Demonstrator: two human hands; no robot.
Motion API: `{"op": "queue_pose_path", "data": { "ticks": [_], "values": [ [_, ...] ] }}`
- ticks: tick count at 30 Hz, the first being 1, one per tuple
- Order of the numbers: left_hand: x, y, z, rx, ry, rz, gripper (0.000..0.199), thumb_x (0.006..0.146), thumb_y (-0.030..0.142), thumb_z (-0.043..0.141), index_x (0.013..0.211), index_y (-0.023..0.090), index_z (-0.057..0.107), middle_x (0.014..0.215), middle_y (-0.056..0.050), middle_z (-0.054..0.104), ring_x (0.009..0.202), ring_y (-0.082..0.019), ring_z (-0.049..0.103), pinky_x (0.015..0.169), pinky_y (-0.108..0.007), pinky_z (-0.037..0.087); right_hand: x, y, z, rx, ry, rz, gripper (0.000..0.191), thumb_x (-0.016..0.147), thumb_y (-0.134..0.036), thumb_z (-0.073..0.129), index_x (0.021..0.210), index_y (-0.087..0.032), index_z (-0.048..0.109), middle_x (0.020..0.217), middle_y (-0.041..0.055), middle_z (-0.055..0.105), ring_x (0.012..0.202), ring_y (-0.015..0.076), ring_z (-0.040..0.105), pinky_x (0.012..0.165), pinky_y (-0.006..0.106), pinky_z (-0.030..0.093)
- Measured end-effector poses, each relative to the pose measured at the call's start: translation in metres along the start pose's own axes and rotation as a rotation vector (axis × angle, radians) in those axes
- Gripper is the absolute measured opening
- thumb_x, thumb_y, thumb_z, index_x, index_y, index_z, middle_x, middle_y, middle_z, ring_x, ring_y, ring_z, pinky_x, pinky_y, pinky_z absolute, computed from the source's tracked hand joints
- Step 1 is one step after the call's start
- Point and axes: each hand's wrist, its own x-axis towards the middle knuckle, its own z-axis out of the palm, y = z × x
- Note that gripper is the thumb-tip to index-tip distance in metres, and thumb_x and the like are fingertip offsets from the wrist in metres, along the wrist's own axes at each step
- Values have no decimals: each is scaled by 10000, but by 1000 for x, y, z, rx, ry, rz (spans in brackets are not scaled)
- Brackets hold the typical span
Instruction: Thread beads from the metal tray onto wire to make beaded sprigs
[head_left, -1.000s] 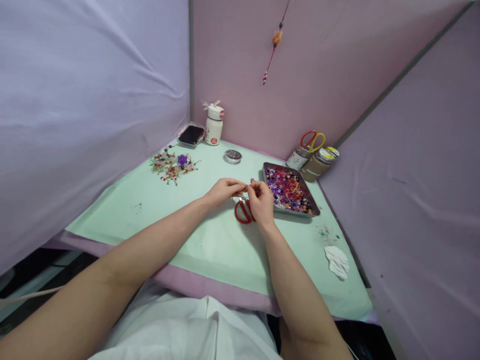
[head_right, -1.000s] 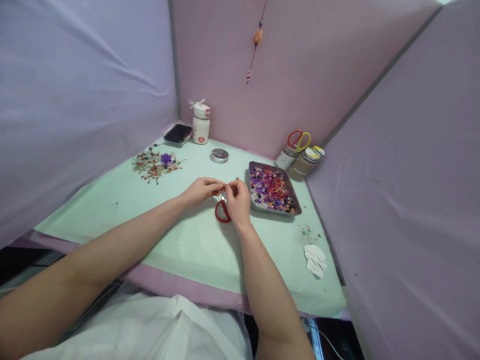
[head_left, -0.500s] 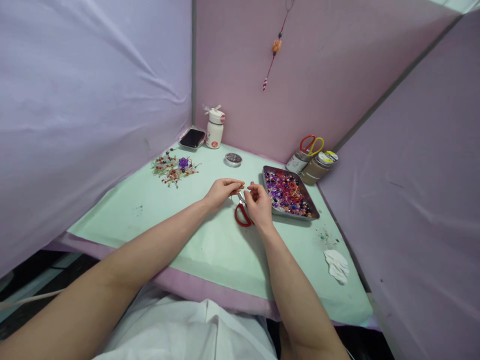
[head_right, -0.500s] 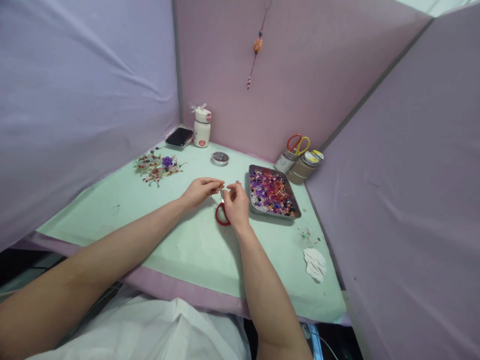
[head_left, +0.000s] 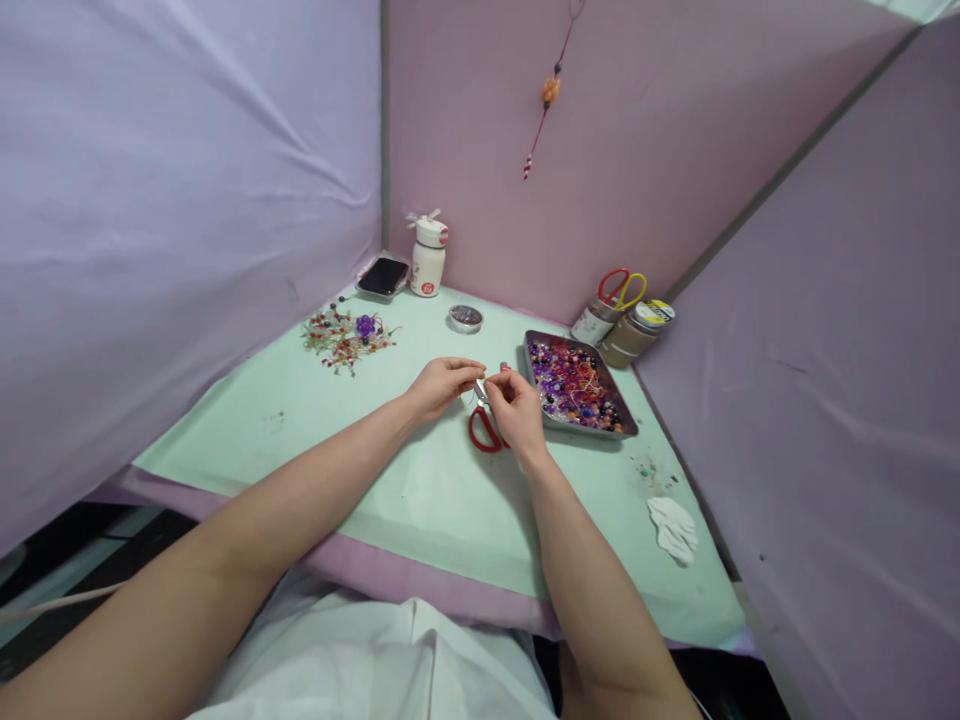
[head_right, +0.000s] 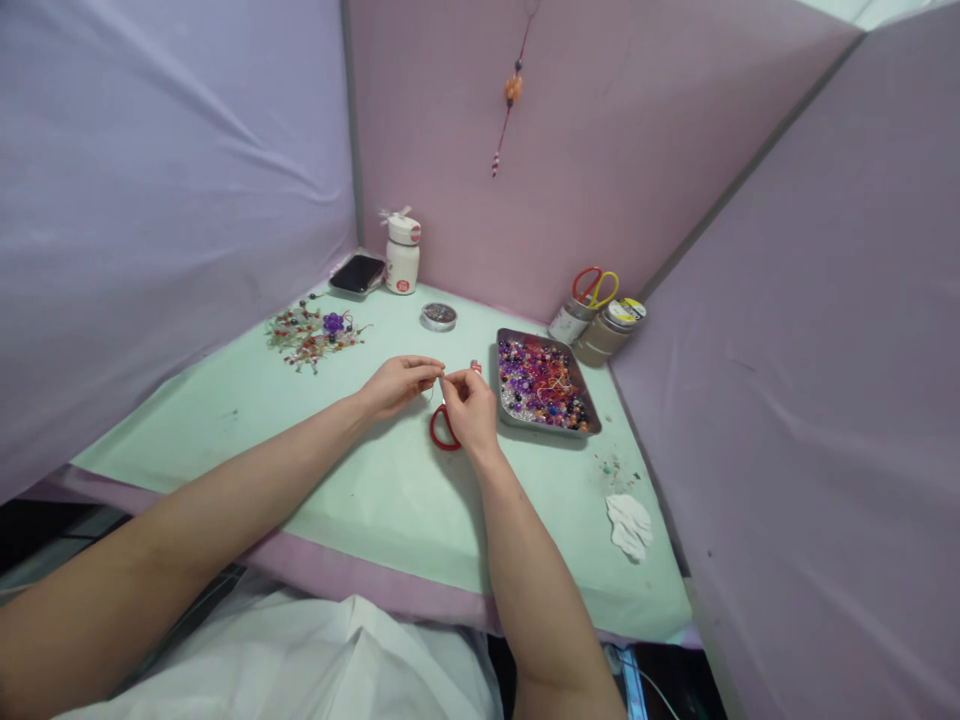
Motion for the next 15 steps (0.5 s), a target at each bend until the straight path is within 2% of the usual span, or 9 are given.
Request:
{"op": "queue_pose_path", "data": {
  "ticks": [5, 8, 10, 15],
  "values": [
    [1, 0, 0, 63, 9, -11, 178, 604, 207, 736, 746, 116, 677, 698, -27, 640, 625, -77, 510, 688, -257, 397, 0, 0, 0, 5, 20, 1, 169, 808, -354, 548, 821, -193, 598, 712, -3, 586, 637, 136, 513, 655, 288, 441],
    [-1, 1, 0, 91, -25, -13, 161, 615, 212, 720, 738, 124, 663, 733, -40, 653, 668, -92, 534, 697, -259, 403, 1, -2, -3, -26, 107, -21, 198, 803, -316, 550, 947, -188, 596, 899, 41, 591, 711, 137, 530, 678, 285, 455],
    [-2, 1, 0, 110, -67, -18, 164, 618, 221, 719, 740, 129, 660, 764, -43, 655, 708, -102, 548, 717, -266, 407, 1, -4, -4, -38, 118, -36, 220, 807, -294, 540, 988, -187, 604, 1005, 67, 561, 747, 134, 538, 692, 285, 463],
    [-4, 1, 0, 136, -117, -34, 181, 621, 259, 736, 745, 141, 675, 768, -29, 634, 749, -113, 558, 763, -286, 416, 1, -7, -5, -79, 62, -60, 171, 823, -296, 534, 918, -192, 631, 964, 57, 555, 721, 131, 531, 668, 280, 454]
  ]
}}
